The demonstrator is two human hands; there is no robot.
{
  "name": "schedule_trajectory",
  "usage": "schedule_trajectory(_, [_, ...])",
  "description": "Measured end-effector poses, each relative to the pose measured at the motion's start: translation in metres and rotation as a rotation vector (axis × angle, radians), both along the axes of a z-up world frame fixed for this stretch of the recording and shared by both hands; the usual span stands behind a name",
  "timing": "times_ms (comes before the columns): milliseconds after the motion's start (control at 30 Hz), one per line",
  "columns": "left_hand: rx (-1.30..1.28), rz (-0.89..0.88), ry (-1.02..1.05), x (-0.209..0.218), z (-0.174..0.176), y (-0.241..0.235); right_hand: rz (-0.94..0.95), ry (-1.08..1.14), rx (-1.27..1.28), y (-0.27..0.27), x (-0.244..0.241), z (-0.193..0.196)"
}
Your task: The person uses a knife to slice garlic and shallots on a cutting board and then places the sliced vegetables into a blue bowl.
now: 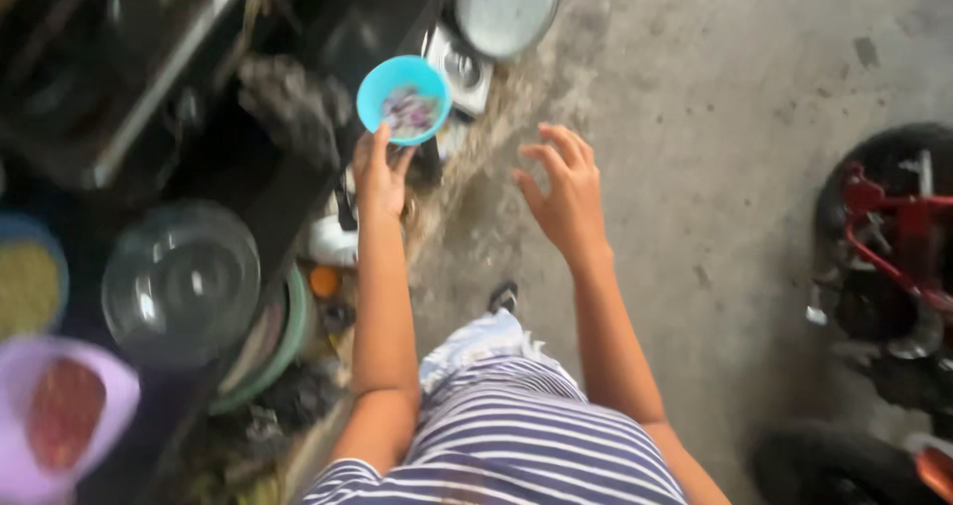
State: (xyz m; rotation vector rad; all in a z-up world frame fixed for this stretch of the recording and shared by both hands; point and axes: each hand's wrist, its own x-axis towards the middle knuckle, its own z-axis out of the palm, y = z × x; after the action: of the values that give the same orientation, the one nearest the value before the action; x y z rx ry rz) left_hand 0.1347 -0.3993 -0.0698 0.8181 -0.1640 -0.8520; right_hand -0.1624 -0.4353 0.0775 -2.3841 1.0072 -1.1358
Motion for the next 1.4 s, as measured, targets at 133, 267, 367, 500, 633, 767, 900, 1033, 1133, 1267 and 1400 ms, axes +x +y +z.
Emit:
schedule_trajectory(133, [0.099, 0.227, -0.106, 0.069, -0.034, -0.098, -0.035, 0.033, 0.037, -0.074, -0.002, 0.004])
schedule_trajectory(267, [0.226, 0.468, -0.224, 0.097, -0.053, -0.149, -0.033, 0.022, 0.071, -0.138, 0.012, 0.005])
schedule_trajectory(367, [0.294, 0.577, -0.319, 0.099, -0.061, -0.158, 0.021, 0.006, 0.077, -0.182, 0.035, 0.0])
schedule_trajectory(500, [0.41, 0.778, -0.462, 0.085, -0.073, -0.159, 0.133, 0.014, 0.109, -0.237, 0.053, -0.005])
schedule_trajectory(633, [0.521, 1.086, -0.823, 0.041, -0.057, -0.175, 0.204, 0.0, 0.091, -0.306, 0.063, -0.006])
schedule_trajectory(767, [0.809, 1.234, -1.223, -0.009, -0.017, -0.214, 0.274, 0.006, 0.091, -0.388, 0.055, -0.003])
schedule_trajectory(900, [0.973, 1.532, -1.141, 0.029, -0.022, -0.253, 0.27, -0.02, 0.077, -0.469, 0.039, 0.004])
schedule_trajectory(1033, [1.34, 1.431, -0.64, 0.085, -0.024, -0.244, 0.227, -0.08, 0.062, -0.54, 0.011, 0.016])
schedule_trajectory(1133, [1.33, 1.313, -0.519, 0.088, -0.007, -0.244, 0.219, -0.125, 0.074, -0.574, -0.002, 0.016])
schedule_trajectory(1267, [1.252, 1.236, -0.48, 0.082, 0.01, -0.267, 0.175, -0.146, 0.143, -0.607, 0.0, 0.003])
schedule_trajectory(1400, [1.09, 1.191, -0.477, 0.075, 0.015, -0.273, 0.247, -0.162, 0.181, -0.608, 0.024, -0.008])
